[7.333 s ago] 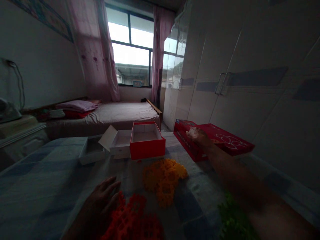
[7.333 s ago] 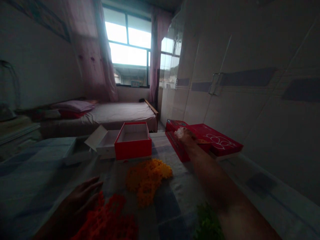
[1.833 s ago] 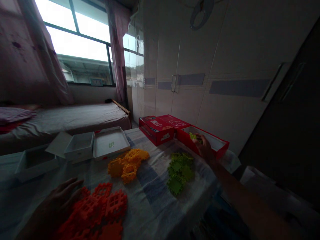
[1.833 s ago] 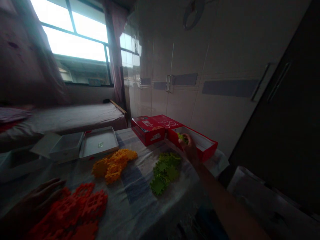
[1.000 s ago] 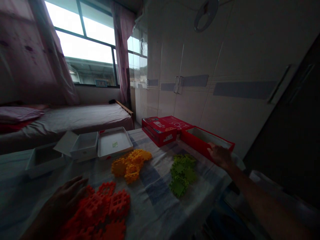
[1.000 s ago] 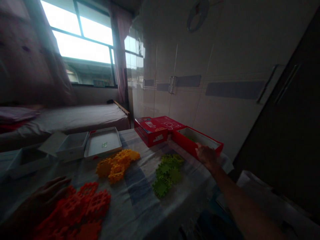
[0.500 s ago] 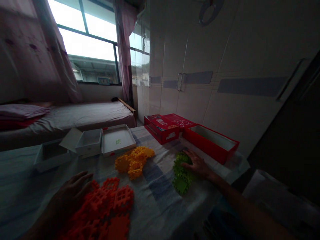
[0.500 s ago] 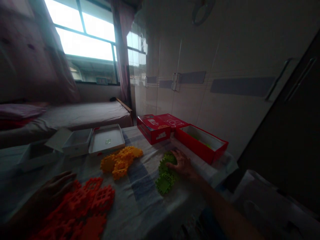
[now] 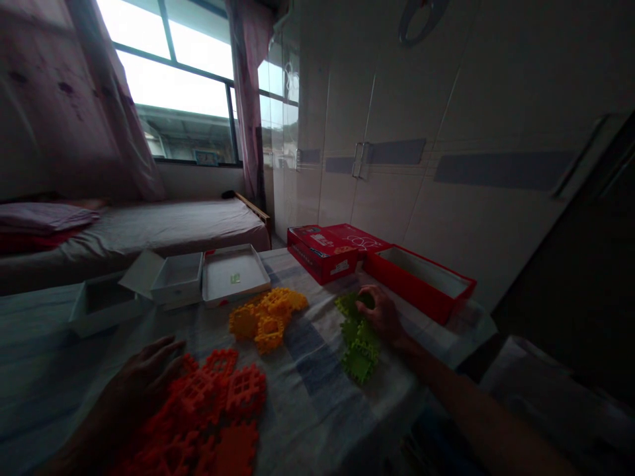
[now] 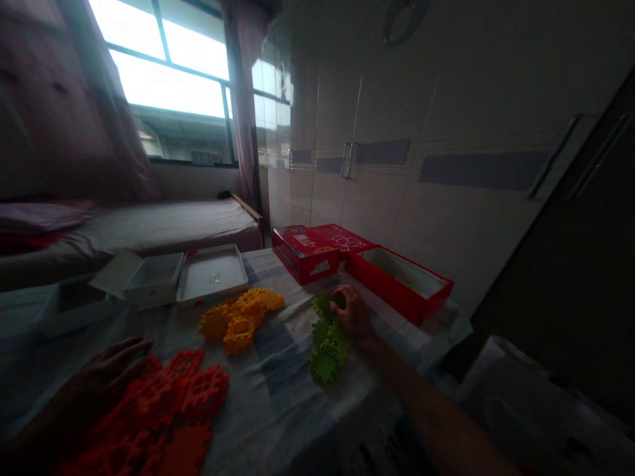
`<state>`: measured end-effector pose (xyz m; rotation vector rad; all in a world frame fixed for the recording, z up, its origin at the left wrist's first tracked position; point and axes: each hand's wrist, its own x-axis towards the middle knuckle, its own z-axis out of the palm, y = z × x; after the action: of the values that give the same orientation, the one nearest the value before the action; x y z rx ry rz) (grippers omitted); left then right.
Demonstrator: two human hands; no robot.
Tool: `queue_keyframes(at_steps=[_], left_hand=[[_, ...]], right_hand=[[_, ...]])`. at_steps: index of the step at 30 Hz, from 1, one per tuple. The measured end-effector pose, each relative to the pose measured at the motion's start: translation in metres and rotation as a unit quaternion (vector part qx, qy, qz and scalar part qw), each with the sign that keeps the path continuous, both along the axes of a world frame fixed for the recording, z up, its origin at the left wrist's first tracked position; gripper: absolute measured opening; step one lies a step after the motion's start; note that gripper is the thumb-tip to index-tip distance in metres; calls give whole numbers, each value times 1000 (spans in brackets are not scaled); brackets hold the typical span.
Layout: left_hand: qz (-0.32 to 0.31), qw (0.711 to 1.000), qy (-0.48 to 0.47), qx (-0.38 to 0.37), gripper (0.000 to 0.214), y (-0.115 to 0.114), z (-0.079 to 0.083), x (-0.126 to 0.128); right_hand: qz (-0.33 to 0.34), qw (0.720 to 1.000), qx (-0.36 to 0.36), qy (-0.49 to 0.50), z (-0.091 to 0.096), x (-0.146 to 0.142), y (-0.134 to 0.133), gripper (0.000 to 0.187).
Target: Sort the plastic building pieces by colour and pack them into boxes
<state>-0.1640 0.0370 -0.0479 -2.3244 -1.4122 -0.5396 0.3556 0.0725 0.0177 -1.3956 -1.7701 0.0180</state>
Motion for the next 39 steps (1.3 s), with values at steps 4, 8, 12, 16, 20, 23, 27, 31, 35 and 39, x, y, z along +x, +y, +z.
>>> queue_keyframes(at_steps=[4,8,12,16,20,23,27,31,35,39], left_hand=[[-50,995,72,46,33,2,-1,-4],[-72,989,85,96,32,4,-6,-6],[-71,990,80,91,35,3,-7,-5],[-52,993,83,72,38,1,-6,-4],[-47,993,81,69,39,0,-3,-2],[-45,991,91,84,38,-1,1,1],[-65,989,90,93,37,-2,3,2],[-56,995,58,65,36,-1,3,0],[-20,999,37,-1,34,-2,5,1],[22,998,15,-52,37,-6,10,7]], right_hand=[[-29,997,19,65,-1,7,6,21],[-61,982,12,180,5,17,10,30],[-109,964,42,240,36,46,19,37],[-239,942,128,197,77,103,38,39],[-310,937,82,136,94,146,55,49],[-309,942,76,105,84,137,52,60],[-136,990,32,35,51,74,11,60],[102,985,-125,-68,14,7,-51,76],[108,963,-187,-160,-3,-22,-83,93],[91,966,-174,-167,-5,-26,-83,77]])
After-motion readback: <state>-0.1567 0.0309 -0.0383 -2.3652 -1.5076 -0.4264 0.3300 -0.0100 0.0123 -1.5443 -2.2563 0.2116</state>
